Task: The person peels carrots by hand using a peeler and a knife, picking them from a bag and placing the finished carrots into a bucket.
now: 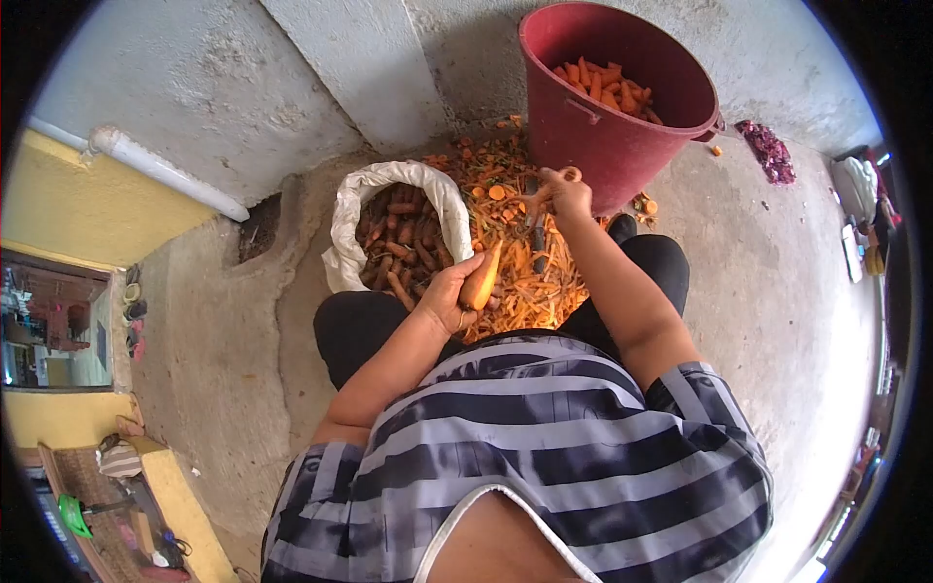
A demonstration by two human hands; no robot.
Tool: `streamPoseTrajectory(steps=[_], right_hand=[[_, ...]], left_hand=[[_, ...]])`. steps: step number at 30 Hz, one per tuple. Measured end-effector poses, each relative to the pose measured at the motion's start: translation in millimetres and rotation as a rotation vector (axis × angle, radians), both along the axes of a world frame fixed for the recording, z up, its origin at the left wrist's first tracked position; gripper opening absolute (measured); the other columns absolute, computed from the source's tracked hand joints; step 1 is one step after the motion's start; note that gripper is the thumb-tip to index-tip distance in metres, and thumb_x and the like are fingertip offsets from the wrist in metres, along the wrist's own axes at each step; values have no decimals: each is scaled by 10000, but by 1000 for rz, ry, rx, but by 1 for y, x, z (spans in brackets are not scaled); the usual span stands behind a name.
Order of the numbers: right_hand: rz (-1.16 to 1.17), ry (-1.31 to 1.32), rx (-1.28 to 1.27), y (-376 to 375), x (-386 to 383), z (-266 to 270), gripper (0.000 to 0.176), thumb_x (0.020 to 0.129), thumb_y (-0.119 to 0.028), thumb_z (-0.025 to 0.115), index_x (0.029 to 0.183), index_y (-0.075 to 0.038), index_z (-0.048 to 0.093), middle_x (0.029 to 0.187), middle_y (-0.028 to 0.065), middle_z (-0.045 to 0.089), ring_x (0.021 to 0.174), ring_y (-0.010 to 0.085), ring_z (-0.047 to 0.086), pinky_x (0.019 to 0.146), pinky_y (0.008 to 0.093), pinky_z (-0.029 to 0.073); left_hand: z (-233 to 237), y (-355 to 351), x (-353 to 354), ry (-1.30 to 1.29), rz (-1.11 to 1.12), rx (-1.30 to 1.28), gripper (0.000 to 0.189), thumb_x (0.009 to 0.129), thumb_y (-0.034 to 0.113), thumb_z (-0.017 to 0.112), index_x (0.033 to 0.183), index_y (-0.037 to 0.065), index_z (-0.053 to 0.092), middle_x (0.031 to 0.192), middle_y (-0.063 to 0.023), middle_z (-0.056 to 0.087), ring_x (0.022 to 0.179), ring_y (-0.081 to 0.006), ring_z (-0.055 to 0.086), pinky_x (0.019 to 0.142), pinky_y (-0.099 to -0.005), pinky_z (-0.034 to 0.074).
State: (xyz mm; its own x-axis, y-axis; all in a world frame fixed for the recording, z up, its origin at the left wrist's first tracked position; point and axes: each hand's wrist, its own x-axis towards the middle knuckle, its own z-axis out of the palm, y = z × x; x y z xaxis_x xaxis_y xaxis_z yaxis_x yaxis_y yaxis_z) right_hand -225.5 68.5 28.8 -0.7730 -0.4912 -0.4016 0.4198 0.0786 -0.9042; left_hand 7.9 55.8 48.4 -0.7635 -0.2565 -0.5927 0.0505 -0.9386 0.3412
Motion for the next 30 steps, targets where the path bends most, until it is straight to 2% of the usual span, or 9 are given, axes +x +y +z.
streamPoseTrajectory(steps=[2, 5, 9, 11, 13, 18, 24, 27, 30], right_hand=[[-94, -140, -72, 0, -7, -9, 226, 733, -173, 672, 753, -52, 483, 567, 40, 476, 412, 136, 409, 372, 285, 317], [265, -214, -223, 22, 51, 50, 224, 754, -218, 656, 772, -72, 487, 612, 49, 501, 457, 138, 451, 388, 279, 351], [500, -158, -405, 30, 97, 42, 252, 694, -200, 704, 762, -29, 532, 630, 39, 518, 497, 129, 483, 433, 258, 388], [353, -262, -256, 17, 76, 33, 237, 699, -184, 697, 753, -18, 537, 571, 39, 507, 436, 141, 460, 396, 282, 374], [197, -42, 106, 3, 38, 19, 242, 706, -183, 692, 777, -8, 542, 616, 61, 525, 463, 141, 471, 414, 292, 379], [-25, -103, -64, 13, 10, 8, 251, 741, -207, 671, 785, -23, 507, 661, 66, 501, 513, 148, 472, 445, 333, 377], [618, -204, -487, 41, 95, 46, 161, 728, -133, 661, 799, -37, 553, 667, 44, 531, 590, 127, 506, 524, 254, 417], [416, -293, -247, 20, 70, 34, 192, 721, -156, 670, 799, -30, 546, 659, 36, 518, 557, 122, 494, 486, 258, 399], [179, -47, -46, 2, 13, -6, 238, 730, -179, 672, 831, -14, 533, 733, 84, 520, 560, 156, 489, 479, 323, 396]], left_hand=[[-2, -6, 3, 76, -1, 103, 283, 850, 317, 511, 935, 48, 492, 784, -89, 521, 622, -185, 515, 470, -290, 438], [-10, -11, 4, 73, 41, 93, 300, 846, 322, 514, 956, 44, 492, 799, -90, 531, 641, -190, 535, 479, -289, 455], [5, -2, -3, 125, 69, 63, 284, 859, 300, 483, 988, 48, 498, 828, -90, 535, 658, -195, 543, 488, -282, 461], [-1, -1, 2, 143, -1, -6, 273, 878, 282, 451, 1019, 50, 490, 810, -83, 522, 657, -184, 534, 497, -281, 451], [-1, -2, 1, 127, -71, 124, 280, 880, 265, 452, 1058, 50, 481, 804, -67, 502, 673, -155, 495, 528, -255, 416], [10, -1, 4, 101, -46, -6, 304, 879, 305, 455, 1147, 159, 453, 823, -59, 485, 668, -149, 475, 523, -253, 408], [1, 2, 0, 56, 70, -29, 258, 851, 244, 498, 1027, 56, 502, 812, -76, 536, 648, -216, 575, 517, -322, 491], [9, 4, -3, 75, 15, 33, 275, 883, 271, 439, 1052, 57, 480, 793, -76, 513, 662, -187, 536, 524, -292, 472], [6, 5, 1, 170, -130, 76, 270, 897, 281, 416, 1072, 82, 465, 782, -55, 467, 654, -146, 459, 529, -244, 421]])
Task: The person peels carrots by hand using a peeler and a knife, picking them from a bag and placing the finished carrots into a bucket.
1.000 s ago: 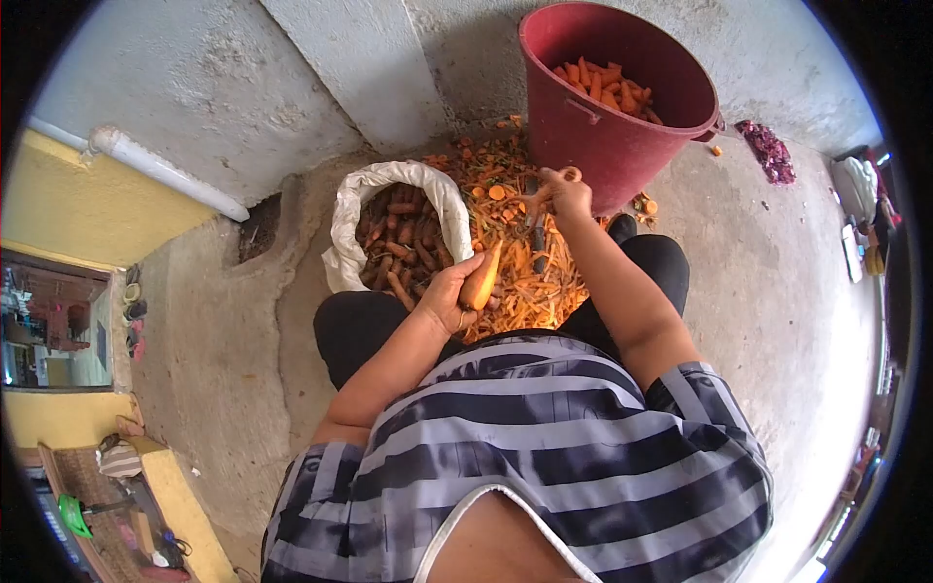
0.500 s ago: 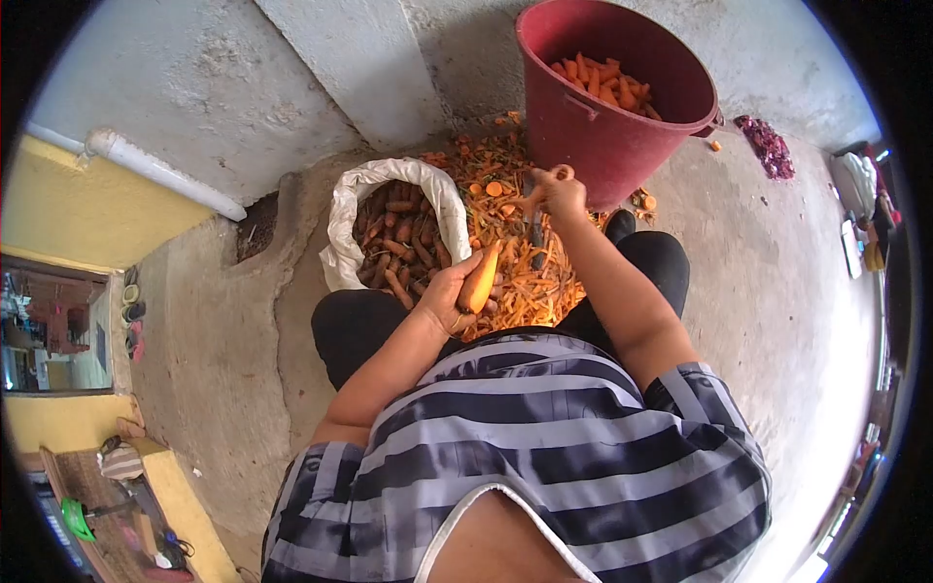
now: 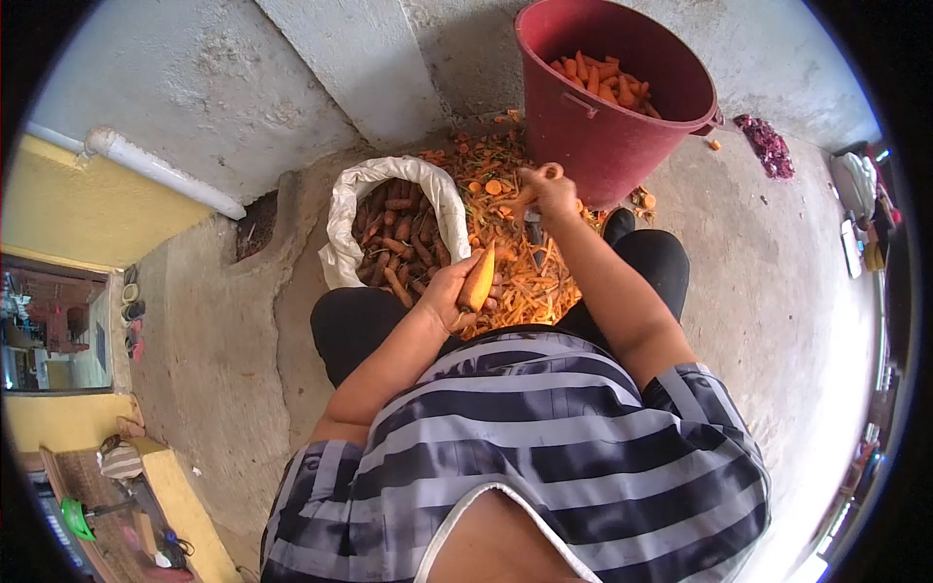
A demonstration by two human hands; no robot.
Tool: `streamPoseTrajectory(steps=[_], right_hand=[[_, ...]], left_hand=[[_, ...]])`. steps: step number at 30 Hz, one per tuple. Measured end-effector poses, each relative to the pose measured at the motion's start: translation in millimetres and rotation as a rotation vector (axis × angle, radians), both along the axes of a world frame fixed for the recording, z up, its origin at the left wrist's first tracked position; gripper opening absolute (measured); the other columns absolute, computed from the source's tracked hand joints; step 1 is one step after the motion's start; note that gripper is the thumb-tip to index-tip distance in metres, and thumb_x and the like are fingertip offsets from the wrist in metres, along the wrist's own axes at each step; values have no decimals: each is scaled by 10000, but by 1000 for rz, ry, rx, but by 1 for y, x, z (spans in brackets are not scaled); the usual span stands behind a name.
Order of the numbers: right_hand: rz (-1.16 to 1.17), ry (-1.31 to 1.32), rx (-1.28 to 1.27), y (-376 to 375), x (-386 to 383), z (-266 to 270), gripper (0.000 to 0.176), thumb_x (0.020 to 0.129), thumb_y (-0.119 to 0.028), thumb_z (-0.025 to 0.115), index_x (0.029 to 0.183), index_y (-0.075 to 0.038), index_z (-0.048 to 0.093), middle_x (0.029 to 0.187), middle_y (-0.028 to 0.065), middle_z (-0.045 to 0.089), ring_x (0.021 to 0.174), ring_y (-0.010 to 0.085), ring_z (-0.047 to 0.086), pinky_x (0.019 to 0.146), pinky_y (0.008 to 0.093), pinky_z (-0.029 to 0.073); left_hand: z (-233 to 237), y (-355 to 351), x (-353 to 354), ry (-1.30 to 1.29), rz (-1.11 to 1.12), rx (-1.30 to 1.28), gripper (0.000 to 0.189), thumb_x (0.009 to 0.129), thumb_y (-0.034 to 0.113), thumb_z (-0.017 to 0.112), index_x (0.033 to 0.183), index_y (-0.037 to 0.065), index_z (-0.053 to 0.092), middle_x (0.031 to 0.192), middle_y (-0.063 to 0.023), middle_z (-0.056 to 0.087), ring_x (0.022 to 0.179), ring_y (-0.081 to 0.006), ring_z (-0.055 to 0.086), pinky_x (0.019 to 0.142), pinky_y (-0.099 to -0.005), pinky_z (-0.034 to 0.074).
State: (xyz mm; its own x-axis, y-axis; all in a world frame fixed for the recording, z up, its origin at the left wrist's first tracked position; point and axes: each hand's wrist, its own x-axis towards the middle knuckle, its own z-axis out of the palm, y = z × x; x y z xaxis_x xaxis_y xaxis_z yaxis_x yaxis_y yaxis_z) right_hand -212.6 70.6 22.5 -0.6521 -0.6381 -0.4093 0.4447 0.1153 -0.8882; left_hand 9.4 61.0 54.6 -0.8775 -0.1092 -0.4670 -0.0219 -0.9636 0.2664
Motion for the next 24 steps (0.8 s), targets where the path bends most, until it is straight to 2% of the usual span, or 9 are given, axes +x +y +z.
streamPoseTrajectory(steps=[3, 7, 9, 11, 15, 18, 20, 23, 24], right_hand=[[-233, -123, -26, 9, -7, 10, 214, 729, -163, 680, 734, -54, 496, 646, 60, 509, 460, 141, 444, 402, 292, 329], [200, -225, -306, 33, 64, 64, 221, 715, -172, 686, 795, -31, 535, 622, 27, 493, 496, 129, 469, 439, 269, 394], [363, -118, -450, 35, 84, 54, 212, 715, -181, 686, 791, -37, 551, 623, 31, 507, 488, 133, 482, 427, 272, 395], [368, -213, -218, 30, 67, 55, 217, 714, -184, 689, 781, -42, 538, 608, 29, 507, 476, 127, 477, 424, 274, 394], [-7, 27, 15, 0, 10, 8, 188, 743, -184, 669, 757, -59, 529, 586, 29, 506, 450, 130, 457, 391, 267, 336], [-236, -172, -32, 4, -15, -1, 209, 743, -184, 671, 794, -57, 512, 605, 42, 514, 447, 142, 460, 414, 282, 368], [-77, -229, -134, 17, 14, 43, 226, 735, -171, 677, 772, -39, 497, 618, 35, 488, 498, 143, 467, 473, 299, 399], [319, -205, -332, 31, 59, 49, 242, 724, -166, 685, 771, -42, 482, 642, 23, 485, 544, 126, 480, 507, 267, 414], [363, -176, -446, 37, 77, 57, 241, 718, -189, 690, 762, -51, 498, 637, 22, 504, 532, 116, 491, 475, 245, 405]], left_hand=[[-3, -6, 0, -59, 96, 13, 277, 891, 272, 435, 1079, 70, 458, 777, -53, 458, 648, -143, 458, 531, -249, 427], [-5, -2, -3, -152, 255, -181, 238, 840, 236, 525, 957, 28, 518, 765, -68, 529, 644, -171, 542, 536, -293, 479], [-2, -1, -3, -121, 221, -121, 212, 829, 224, 526, 924, 35, 539, 796, -71, 562, 701, -173, 580, 582, -333, 506], [-16, -3, -4, -68, 219, -85, 224, 840, 228, 509, 935, 27, 537, 810, -79, 569, 724, -176, 587, 606, -359, 514], [-7, -3, 2, 27, 40, 44, 301, 879, 268, 450, 1107, 74, 478, 816, -53, 500, 693, -146, 505, 539, -251, 425], [4, -3, 1, -57, 66, -72, 345, 889, 292, 431, 1169, 91, 440, 813, -51, 470, 674, -137, 466, 533, -242, 415], [-12, -9, 4, -7, 79, 6, 354, 885, 290, 440, 1144, 49, 455, 826, -62, 502, 705, -157, 515, 550, -271, 451], [-6, -3, -5, -209, 167, -220, 340, 877, 274, 453, 1085, 7, 480, 853, -77, 540, 753, -183, 562, 597, -309, 490], [-8, -7, -1, 159, 66, -46, 315, 867, 258, 466, 1028, -11, 497, 881, -88, 562, 792, -201, 583, 650, -335, 508]])
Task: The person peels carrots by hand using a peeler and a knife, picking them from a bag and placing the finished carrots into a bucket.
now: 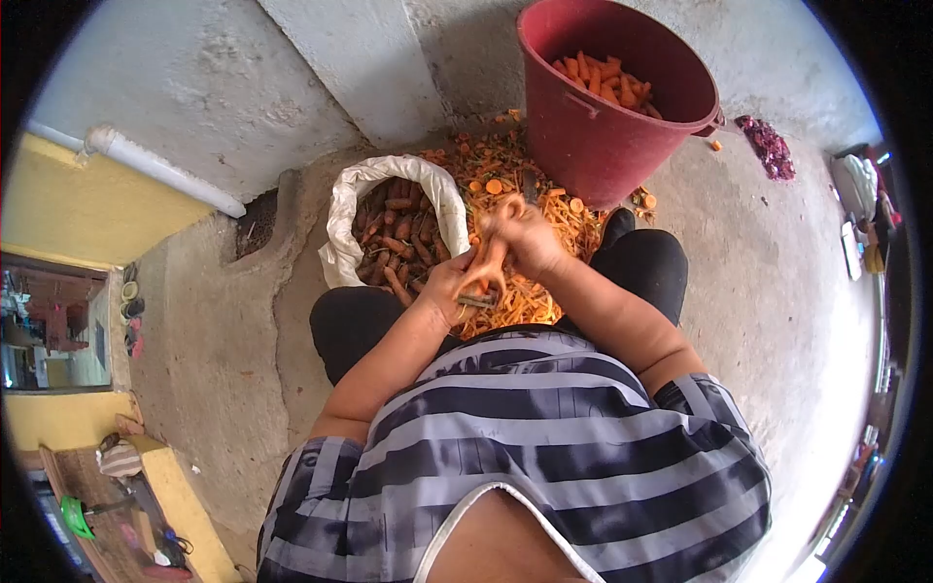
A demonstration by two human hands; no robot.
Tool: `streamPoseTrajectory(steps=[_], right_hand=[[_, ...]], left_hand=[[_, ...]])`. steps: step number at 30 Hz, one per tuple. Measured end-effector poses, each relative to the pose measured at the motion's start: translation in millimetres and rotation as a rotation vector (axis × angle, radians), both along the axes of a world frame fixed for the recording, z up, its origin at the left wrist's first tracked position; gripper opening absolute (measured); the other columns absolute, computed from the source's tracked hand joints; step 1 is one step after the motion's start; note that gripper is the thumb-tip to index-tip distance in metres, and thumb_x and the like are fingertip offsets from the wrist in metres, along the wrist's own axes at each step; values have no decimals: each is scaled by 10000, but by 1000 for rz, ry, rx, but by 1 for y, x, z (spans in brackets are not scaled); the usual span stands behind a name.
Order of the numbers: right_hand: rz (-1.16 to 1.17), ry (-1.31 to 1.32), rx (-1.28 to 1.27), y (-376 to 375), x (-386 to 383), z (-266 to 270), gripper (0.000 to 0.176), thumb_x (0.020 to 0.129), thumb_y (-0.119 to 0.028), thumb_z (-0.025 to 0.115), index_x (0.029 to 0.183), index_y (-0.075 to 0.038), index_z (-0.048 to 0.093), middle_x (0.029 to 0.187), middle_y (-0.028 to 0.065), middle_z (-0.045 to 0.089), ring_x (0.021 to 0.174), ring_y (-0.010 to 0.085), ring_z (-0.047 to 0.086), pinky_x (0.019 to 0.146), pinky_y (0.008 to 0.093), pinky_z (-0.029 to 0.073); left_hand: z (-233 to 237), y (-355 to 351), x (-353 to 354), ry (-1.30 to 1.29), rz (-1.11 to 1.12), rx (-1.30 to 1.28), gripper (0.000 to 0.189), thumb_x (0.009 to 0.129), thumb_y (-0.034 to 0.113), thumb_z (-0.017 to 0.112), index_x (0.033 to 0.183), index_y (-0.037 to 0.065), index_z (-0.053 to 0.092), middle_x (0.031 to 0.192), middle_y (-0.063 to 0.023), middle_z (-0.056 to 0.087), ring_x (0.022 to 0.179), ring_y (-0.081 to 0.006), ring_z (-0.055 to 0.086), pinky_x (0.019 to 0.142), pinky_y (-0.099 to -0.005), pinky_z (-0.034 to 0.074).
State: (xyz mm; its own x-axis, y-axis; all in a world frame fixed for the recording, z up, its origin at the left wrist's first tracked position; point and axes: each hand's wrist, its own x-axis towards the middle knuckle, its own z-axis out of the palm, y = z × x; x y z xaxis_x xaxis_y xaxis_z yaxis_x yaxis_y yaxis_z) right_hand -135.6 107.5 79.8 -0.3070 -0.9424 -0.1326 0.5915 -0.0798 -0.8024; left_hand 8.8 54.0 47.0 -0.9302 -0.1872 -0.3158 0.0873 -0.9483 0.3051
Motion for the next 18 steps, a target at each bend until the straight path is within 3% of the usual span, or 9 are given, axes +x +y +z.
streamPoseTrajectory(steps=[3, 4, 7, 10, 13, 15, 16, 18], right_hand=[[55, 47, 211, -14, -19, -24, 218, 716, -223, 692, 739, -59, 549, 598, 29, 513, 495, 115, 484, 427, 263, 388], [-44, -44, 188, -23, -31, -39, 236, 713, -224, 692, 786, -40, 565, 595, 32, 513, 496, 116, 485, 426, 257, 381], [-423, 214, 400, -37, -76, -51, 304, 707, -240, 697, 795, 9, 546, 666, 69, 532, 523, 147, 504, 449, 300, 407], [-489, 49, 400, -27, -76, -39, 310, 704, -244, 702, 781, 1, 528, 697, 78, 527, 537, 159, 506, 463, 318, 419], [-228, 79, 381, -11, -29, -6, 232, 728, -184, 680, 779, -29, 515, 667, 55, 518, 517, 157, 503, 445, 292, 418], [-12, -75, 67, -1, 1, -6, 201, 725, -141, 675, 781, -46, 507, 634, 41, 511, 482, 148, 493, 407, 273, 400], [20, -80, 91, -3, 3, -7, 199, 723, -132, 675, 781, -48, 503, 632, 40, 510, 477, 146, 493, 399, 270, 395], [83, -91, 138, -7, 4, -14, 198, 718, -112, 674, 782, -52, 496, 627, 38, 509, 467, 142, 493, 383, 265, 387]], left_hand=[[-4, 4, -5, -216, 104, -72, 292, 871, 260, 459, 1025, 14, 499, 860, -84, 556, 759, -185, 573, 603, -314, 491], [-4, 0, -2, -173, 38, -17, 306, 877, 277, 452, 1061, 35, 482, 822, -72, 532, 708, -166, 540, 560, -289, 456], [1, 5, -2, -223, -25, 0, 313, 885, 296, 440, 1081, 54, 465, 795, -58, 497, 668, -148, 492, 532, -265, 415], [3, 2, -4, -330, 57, -68, 322, 892, 307, 431, 1083, 50, 457, 797, -52, 475, 660, -144, 466, 530, -253, 400], [-16, -6, -1, -300, 118, -59, 300, 893, 263, 427, 1061, 21, 477, 832, -84, 521, 687, -174, 536, 558, -290, 468], [-17, -4, -1, -273, 177, -67, 304, 894, 240, 422, 1090, 13, 466, 900, -120, 543, 709, -196, 580, 592, -323, 512], [-14, -1, -1, -155, 181, -12, 277, 894, 221, 408, 1044, 5, 493, 894, -108, 562, 723, -195, 593, 626, -318, 516], [-7, 1, -3, -204, 207, 94, 276, 894, 225, 410, 1036, 7, 501, 872, -96, 570, 703, -198, 594, 610, -322, 521]])
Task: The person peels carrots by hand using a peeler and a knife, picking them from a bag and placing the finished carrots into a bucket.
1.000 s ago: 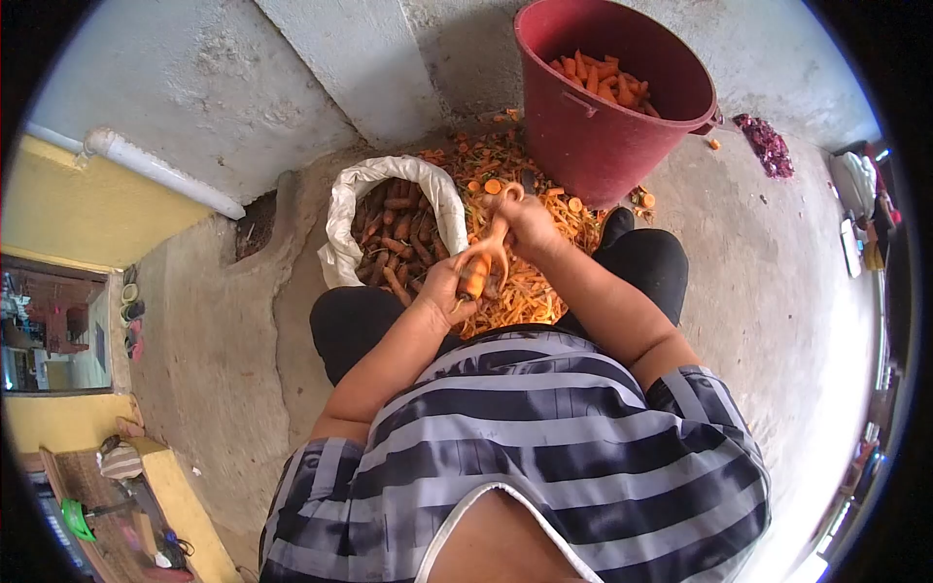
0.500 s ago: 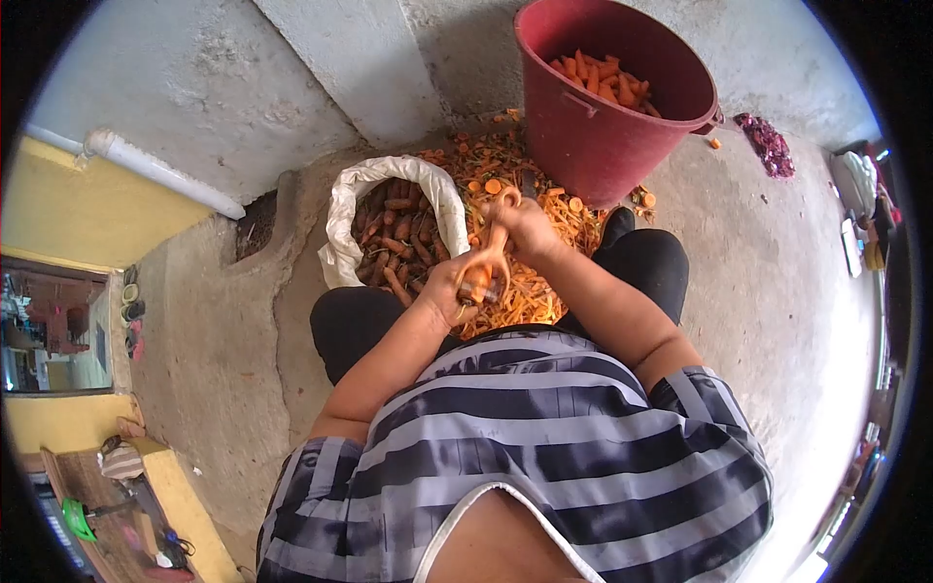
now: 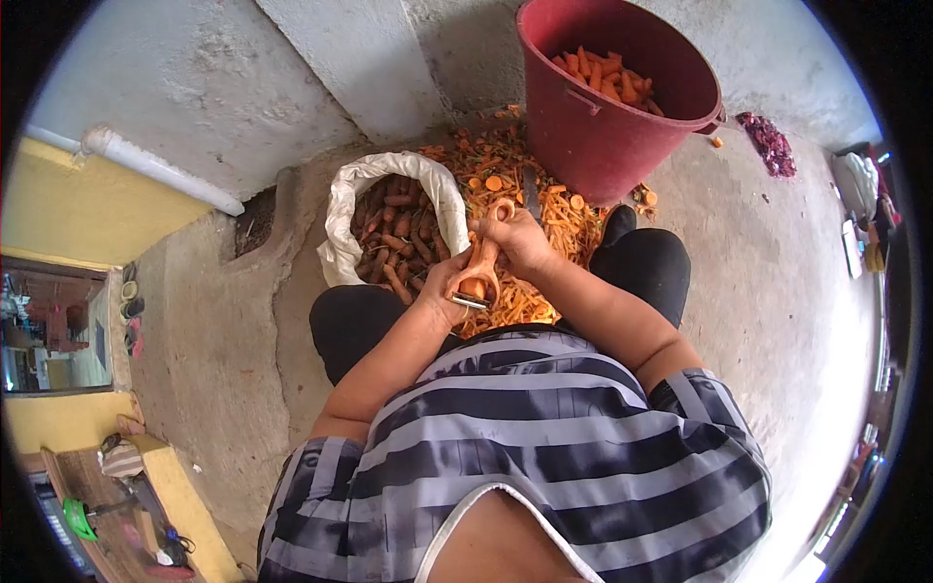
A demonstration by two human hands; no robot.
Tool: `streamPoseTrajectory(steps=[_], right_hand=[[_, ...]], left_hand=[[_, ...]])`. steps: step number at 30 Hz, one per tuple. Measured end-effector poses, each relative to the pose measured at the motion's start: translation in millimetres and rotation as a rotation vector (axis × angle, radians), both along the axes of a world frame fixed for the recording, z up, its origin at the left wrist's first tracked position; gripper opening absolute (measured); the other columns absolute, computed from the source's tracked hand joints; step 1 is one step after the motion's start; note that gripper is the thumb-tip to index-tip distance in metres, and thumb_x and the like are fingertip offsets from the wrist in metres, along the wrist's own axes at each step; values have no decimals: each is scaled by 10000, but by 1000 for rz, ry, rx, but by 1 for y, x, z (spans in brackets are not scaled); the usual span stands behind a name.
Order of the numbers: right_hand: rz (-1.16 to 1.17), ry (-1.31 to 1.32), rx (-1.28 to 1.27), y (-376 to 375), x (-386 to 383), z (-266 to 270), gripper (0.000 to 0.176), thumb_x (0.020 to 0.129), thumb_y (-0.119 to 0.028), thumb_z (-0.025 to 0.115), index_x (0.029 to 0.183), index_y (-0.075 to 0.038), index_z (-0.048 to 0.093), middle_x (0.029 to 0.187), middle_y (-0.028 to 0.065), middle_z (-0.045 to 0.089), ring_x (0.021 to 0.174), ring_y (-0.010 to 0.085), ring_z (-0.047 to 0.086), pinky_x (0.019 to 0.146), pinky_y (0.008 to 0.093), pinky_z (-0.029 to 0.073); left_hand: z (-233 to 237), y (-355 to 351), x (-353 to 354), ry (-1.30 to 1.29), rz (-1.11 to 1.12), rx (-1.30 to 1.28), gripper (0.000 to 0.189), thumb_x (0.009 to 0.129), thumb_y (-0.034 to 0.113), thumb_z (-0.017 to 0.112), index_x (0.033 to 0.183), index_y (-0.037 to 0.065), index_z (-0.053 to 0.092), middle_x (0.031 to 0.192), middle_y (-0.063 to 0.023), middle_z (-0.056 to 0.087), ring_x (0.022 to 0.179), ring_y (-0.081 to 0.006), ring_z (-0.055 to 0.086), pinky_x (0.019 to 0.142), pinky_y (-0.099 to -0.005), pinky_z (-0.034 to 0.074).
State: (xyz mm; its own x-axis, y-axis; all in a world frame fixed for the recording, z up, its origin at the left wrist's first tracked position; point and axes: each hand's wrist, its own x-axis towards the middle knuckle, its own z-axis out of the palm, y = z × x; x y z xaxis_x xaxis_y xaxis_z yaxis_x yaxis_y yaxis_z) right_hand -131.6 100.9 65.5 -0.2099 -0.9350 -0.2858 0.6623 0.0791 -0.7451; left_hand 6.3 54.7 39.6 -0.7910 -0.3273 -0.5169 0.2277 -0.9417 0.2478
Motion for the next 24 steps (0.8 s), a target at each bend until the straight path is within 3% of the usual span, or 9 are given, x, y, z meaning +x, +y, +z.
streamPoseTrajectory(steps=[6, 15, 19, 21, 22, 24], right_hand=[[-5, -78, 21, -18, -4, -16, 151, 733, -94, 653, 734, -34, 514, 658, 72, 555, 508, 158, 538, 430, 263, 432], [74, -188, 114, -35, -6, -35, 120, 754, -102, 619, 718, -16, 542, 589, 76, 550, 443, 159, 521, 397, 251, 416], [3, -158, 196, -45, -8, -42, 121, 755, -101, 616, 710, -20, 538, 596, 88, 550, 466, 177, 537, 409, 267, 424], [-34, -156, 251, -55, -13, -64, 177, 712, -117, 669, 719, -26, 517, 590, 68, 519, 433, 169, 487, 378, 278, 369], [-45, -131, 271, -60, -17, -80, 184, 706, -123, 674, 721, -23, 521, 590, 67, 518, 431, 168, 482, 377, 284, 363], [-80, -110, 315, -68, -37, -98, 211, 692, -148, 686, 733, -7, 534, 590, 65, 517, 441, 166, 483, 382, 302, 356]], left_hand=[[1, -6, -1, 75, 33, 41, 289, 895, 262, 426, 1021, 12, 495, 849, -90, 576, 656, -201, 597, 515, -333, 529], [-28, -25, 4, 127, 35, 93, 290, 892, 236, 440, 1028, -17, 484, 864, -97, 571, 758, -199, 596, 656, -337, 521], [-35, -28, 2, -118, 60, -3, 277, 885, 235, 461, 1023, -2, 499, 866, -94, 572, 757, -193, 592, 656, -326, 517], [-35, -30, -1, -185, 49, -22, 266, 883, 235, 466, 1020, 10, 507, 859, -91, 573, 744, -190, 590, 642, -311, 516], [-45, -33, -1, -181, 10, -31, 283, 839, 263, 532, 999, 29, 517, 860, -83, 578, 752, -206, 600, 596, -337, 528], [-58, -40, -2, -299, -125, -100, 299, 840, 269, 535, 1006, 21, 513, 863, -84, 571, 744, -205, 601, 568, -326, 525]])
